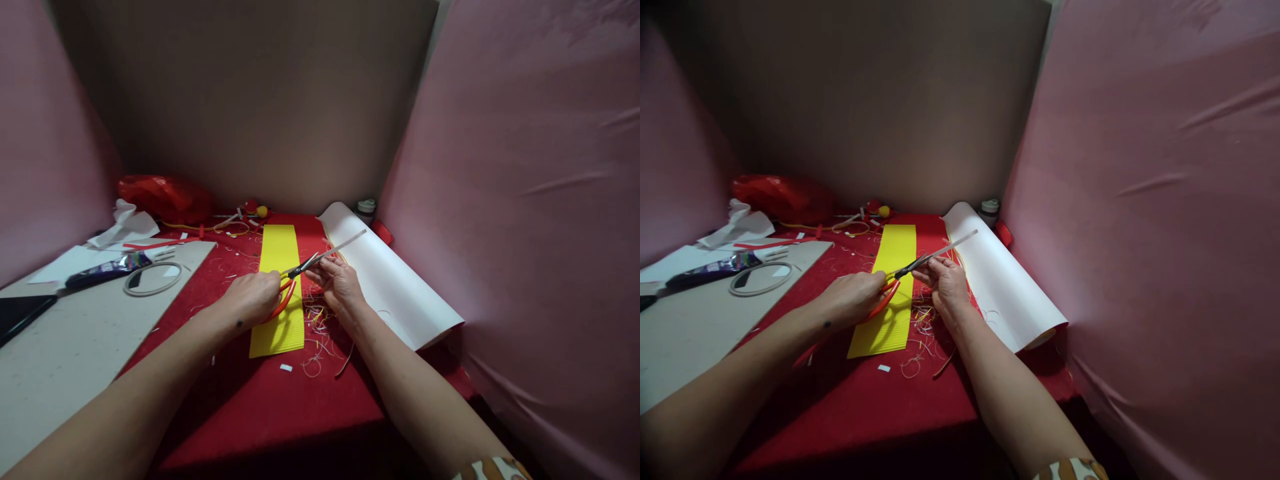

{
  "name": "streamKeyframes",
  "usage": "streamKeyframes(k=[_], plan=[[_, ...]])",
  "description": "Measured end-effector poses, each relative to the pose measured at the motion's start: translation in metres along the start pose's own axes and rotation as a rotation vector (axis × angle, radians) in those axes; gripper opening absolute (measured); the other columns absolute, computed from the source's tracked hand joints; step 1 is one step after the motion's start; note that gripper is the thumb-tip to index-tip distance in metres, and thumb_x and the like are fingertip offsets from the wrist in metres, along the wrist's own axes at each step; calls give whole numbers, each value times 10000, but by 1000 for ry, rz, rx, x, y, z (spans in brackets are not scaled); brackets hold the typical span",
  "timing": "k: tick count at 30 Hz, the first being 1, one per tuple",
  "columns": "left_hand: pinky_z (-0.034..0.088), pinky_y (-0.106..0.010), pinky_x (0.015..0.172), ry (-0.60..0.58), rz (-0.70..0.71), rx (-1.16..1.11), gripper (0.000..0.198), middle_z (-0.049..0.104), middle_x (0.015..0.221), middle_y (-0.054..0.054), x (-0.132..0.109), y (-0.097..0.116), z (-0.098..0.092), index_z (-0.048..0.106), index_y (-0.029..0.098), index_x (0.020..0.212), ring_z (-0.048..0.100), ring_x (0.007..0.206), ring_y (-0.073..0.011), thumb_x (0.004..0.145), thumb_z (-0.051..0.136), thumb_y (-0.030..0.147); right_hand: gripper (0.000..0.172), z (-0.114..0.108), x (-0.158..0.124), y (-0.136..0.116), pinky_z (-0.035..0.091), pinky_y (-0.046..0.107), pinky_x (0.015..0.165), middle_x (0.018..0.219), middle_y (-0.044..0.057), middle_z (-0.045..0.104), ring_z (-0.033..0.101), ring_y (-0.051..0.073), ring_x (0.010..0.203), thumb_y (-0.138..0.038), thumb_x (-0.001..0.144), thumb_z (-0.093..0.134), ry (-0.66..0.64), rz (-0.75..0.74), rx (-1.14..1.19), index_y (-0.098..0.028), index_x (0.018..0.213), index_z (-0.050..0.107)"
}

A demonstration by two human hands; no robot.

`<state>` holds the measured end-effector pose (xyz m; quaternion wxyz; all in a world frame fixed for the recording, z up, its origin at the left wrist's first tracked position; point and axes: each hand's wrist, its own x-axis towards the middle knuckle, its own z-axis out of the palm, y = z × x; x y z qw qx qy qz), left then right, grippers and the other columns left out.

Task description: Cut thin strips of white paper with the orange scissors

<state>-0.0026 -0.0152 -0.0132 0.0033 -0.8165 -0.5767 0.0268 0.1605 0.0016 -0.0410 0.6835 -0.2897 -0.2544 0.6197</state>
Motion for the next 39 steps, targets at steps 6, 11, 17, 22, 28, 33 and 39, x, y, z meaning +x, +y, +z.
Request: streamKeyframes(k=[6,11,17,22,28,33,39], plan=[[440,-400,625,-33,-6,45,418,673,901,-209,-1,1,-5,587,127,1006,646,845,-350,899,275,383,128,0,-1,0,587,272,568,594,27,691,673,148,561,-36,712,580,3,16,-10,-145,652,550],[437,-394,623,-59,-1,43,391,671,911,-218,-2,3,-9,589,121,1018,646,848,-350,896,304,359,133,0,-1,0,590,273,573,600,27,690,674,147,561,-29,721,567,-4,20,-11,-144,656,546],[428,-365,608,-73,16,36,351,672,895,-203,-2,3,-12,598,134,1021,649,837,-330,879,314,286,143,-1,0,1,585,269,566,588,17,679,667,142,555,-27,716,572,7,23,-12,-152,658,533],[431,-355,596,-89,15,-20,358,673,860,-191,-3,1,-12,603,152,1031,651,798,-315,865,321,296,141,-2,1,1,582,270,559,578,8,672,662,143,546,-43,712,585,11,22,-21,-162,667,524],[437,-365,585,-114,-7,-29,362,675,912,-224,-2,2,-7,595,134,1022,650,805,-327,865,311,293,128,-1,0,4,579,259,573,595,5,677,678,147,585,-65,698,620,-30,28,-60,-161,662,544],[447,-377,616,-112,-2,-19,373,672,955,-235,-3,5,-7,565,120,1050,650,849,-336,879,288,301,80,-1,-3,6,578,255,586,609,19,687,682,147,591,-67,706,596,-81,31,-81,-142,679,582],[456,-373,630,-73,27,6,356,678,921,-203,-1,1,-3,543,140,1073,650,831,-313,888,283,297,93,-2,-2,7,584,293,615,622,30,693,687,162,614,-63,712,587,-76,39,-73,-148,677,574]])
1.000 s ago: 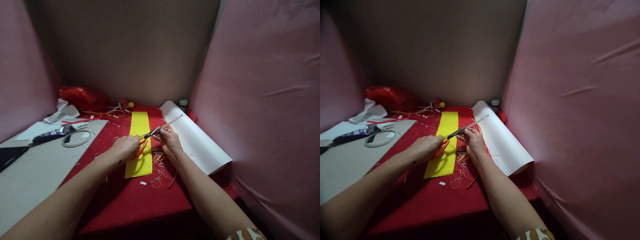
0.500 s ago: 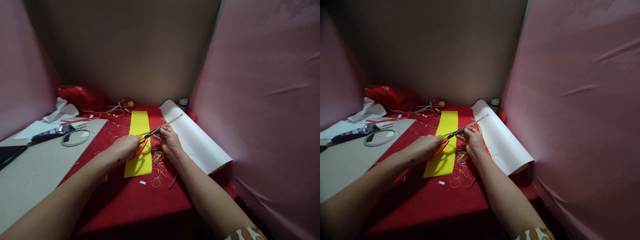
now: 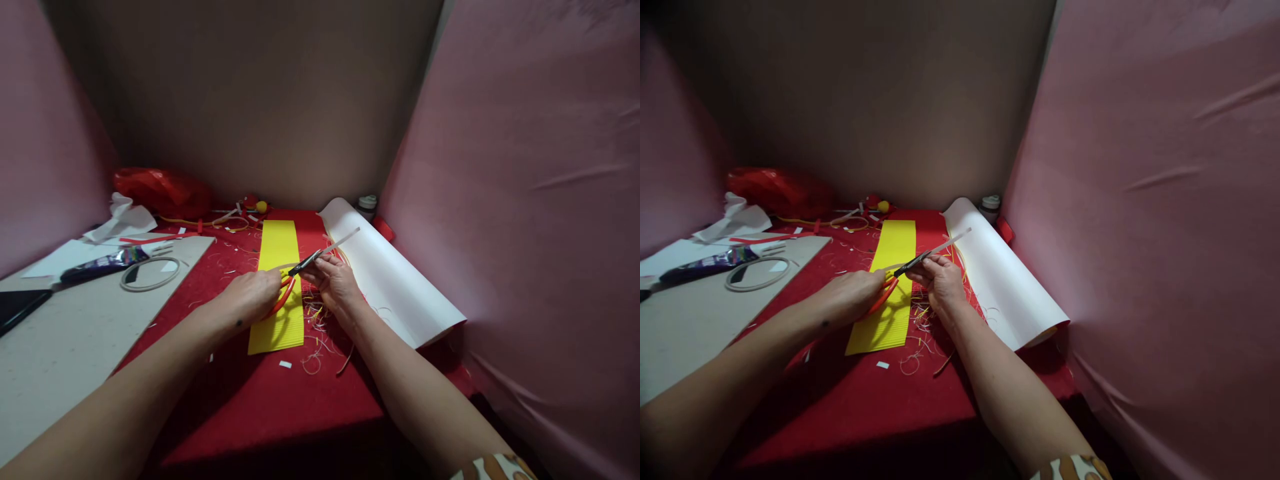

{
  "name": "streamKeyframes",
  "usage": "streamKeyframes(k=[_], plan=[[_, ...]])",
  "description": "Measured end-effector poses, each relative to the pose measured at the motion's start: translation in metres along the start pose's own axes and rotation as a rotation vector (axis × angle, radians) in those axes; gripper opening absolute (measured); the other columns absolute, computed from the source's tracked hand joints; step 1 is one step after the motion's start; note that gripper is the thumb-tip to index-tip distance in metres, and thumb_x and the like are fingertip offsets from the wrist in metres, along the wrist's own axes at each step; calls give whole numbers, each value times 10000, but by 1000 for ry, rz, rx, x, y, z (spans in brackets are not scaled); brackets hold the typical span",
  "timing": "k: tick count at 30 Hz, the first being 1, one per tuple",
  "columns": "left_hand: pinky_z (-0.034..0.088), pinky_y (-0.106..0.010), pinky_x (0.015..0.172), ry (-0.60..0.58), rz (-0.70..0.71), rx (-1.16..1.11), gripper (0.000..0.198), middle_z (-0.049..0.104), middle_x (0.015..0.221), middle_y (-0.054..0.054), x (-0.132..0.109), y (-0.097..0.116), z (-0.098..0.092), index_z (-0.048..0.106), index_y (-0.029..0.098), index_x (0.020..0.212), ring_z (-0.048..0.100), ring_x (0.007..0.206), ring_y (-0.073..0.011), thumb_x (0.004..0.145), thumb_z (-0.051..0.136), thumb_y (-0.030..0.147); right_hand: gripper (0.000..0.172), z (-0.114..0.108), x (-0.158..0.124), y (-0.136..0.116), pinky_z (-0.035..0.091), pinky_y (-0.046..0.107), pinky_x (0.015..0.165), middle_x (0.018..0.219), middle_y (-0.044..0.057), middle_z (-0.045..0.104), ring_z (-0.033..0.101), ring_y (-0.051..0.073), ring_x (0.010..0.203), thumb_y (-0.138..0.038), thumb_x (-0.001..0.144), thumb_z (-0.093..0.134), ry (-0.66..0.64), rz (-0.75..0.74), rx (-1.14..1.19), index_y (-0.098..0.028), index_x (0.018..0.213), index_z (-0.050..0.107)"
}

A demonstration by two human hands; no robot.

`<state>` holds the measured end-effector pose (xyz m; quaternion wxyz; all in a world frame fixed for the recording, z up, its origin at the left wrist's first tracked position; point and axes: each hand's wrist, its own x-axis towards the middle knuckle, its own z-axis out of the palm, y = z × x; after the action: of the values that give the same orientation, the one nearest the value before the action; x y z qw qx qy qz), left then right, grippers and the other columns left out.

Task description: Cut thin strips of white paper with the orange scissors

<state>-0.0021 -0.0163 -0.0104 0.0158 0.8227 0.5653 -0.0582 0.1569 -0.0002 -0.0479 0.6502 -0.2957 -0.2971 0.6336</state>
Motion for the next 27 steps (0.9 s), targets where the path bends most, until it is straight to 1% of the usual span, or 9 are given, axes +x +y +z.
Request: streamKeyframes(k=[2,6,9,12,15,20,24,27], plan=[[455,-356,633,-3,-6,-24,331,680,899,-183,0,0,-1,550,157,1073,651,808,-289,881,317,291,97,0,0,0,581,287,606,625,33,694,689,164,618,-62,713,585,3,2,-2,-147,669,572],[452,-324,639,-21,-28,-81,294,680,875,-150,-2,1,-5,582,186,1021,645,768,-247,868,379,333,111,0,0,0,581,289,610,611,26,688,687,161,611,-64,702,599,14,8,-5,-155,651,560],[446,-330,613,-35,-25,-67,314,679,883,-157,-1,1,-3,581,183,1024,644,772,-260,867,351,327,106,1,-1,0,582,284,621,604,21,685,683,152,606,-62,702,586,9,3,-4,-151,646,571],[440,-341,601,-30,-31,-42,327,678,923,-173,1,0,2,569,175,1051,644,803,-281,857,332,290,88,3,-3,1,586,301,673,617,19,690,682,145,608,-58,695,581,-33,-1,-13,-143,677,599],[438,-337,609,-22,-30,-23,339,678,951,-176,2,0,4,548,166,1087,644,827,-279,853,323,265,67,4,-5,4,586,315,687,637,20,699,686,151,618,-81,687,607,-59,6,-26,-146,698,602],[430,-327,621,-37,-19,18,334,676,938,-179,-3,5,-5,543,153,1076,642,837,-267,872,297,249,72,5,-6,4,584,327,713,647,16,696,685,149,611,-79,685,603,-59,18,-33,-149,697,603],[414,-310,594,-56,-16,3,320,681,878,-160,-6,7,-12,560,169,1043,641,775,-243,879,302,264,92,4,-5,4,586,310,702,632,13,683,678,140,610,-67,703,575,-59,15,-32,-150,673,604],[403,-303,569,-76,-24,-23,306,682,847,-139,-6,7,-12,571,186,1008,637,734,-235,874,312,276,95,5,-6,5,588,294,675,625,15,678,677,141,614,-57,696,576,-59,17,-41,-143,669,605]])
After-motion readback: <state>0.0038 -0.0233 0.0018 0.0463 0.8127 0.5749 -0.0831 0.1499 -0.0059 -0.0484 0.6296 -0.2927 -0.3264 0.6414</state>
